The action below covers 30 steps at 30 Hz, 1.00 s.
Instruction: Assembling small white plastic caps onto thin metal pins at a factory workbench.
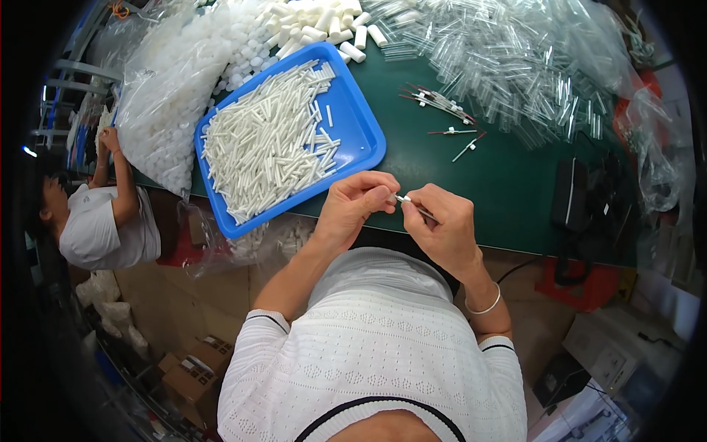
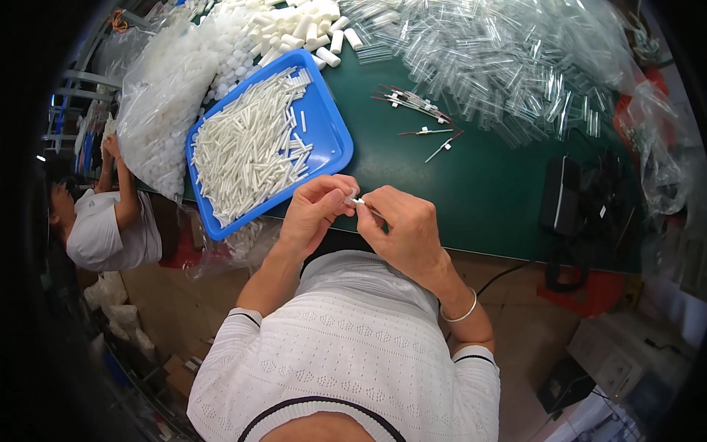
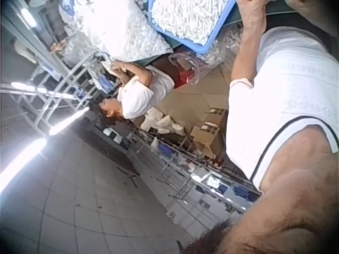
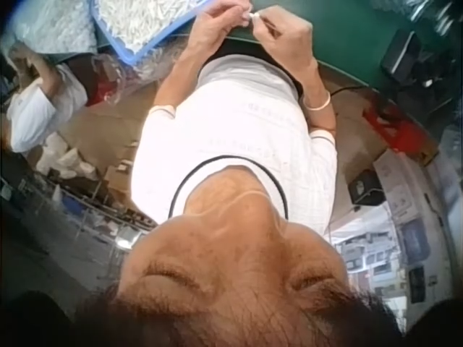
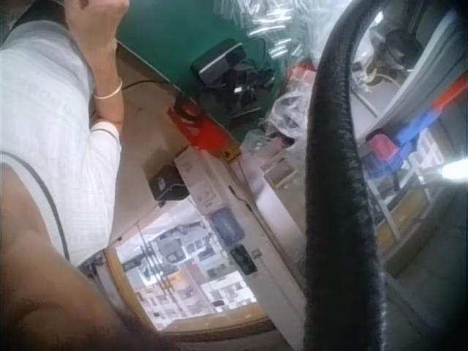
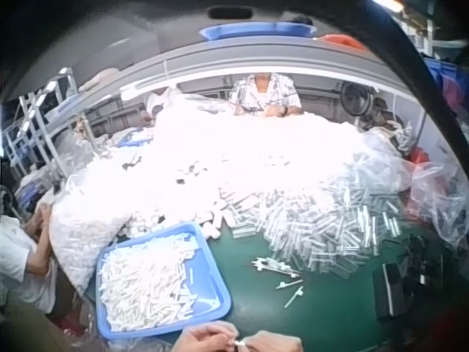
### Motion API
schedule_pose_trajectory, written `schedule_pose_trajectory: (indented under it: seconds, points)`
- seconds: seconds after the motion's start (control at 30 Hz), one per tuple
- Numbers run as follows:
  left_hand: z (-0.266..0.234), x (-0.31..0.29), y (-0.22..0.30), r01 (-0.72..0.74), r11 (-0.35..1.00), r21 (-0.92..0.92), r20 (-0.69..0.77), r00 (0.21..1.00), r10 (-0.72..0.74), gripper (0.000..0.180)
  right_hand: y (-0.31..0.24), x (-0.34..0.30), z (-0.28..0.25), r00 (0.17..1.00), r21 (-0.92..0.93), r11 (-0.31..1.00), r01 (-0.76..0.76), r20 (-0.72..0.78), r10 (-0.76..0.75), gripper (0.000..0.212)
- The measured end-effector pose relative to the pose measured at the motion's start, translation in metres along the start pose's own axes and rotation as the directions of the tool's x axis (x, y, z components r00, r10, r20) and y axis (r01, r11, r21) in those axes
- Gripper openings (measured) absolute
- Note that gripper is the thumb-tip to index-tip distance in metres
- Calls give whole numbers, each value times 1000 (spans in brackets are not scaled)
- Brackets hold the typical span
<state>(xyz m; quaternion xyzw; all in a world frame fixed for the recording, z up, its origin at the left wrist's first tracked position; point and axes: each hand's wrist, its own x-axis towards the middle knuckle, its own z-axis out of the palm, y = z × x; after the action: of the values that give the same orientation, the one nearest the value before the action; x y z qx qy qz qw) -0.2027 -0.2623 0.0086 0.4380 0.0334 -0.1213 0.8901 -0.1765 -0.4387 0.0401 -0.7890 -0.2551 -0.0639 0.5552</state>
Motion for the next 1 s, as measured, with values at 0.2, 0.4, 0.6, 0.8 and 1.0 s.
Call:
schedule_pose_trajectory:
  seconds: [0.2,0.4,0.6,0.8,1.0]
  points:
    - [-6,4,6,128,914,-386,-31,988,-151,15,-4,-3,-10,1000,-86,996,-24,0,24,7]
    - [-6,3,6,143,900,-412,3,988,-156,18,-5,0,-9,1000,-74,997,-14,10,15,8]
    - [-7,2,6,134,916,-378,-18,988,-152,24,-4,-1,-9,1000,-71,997,-22,14,23,8]
    - [-8,2,5,168,892,-419,24,985,-173,26,-2,-2,-8,997,-35,997,-69,29,70,7]
    - [-10,2,3,176,883,-436,67,984,-163,27,-1,-4,-7,991,-6,991,-132,33,133,8]
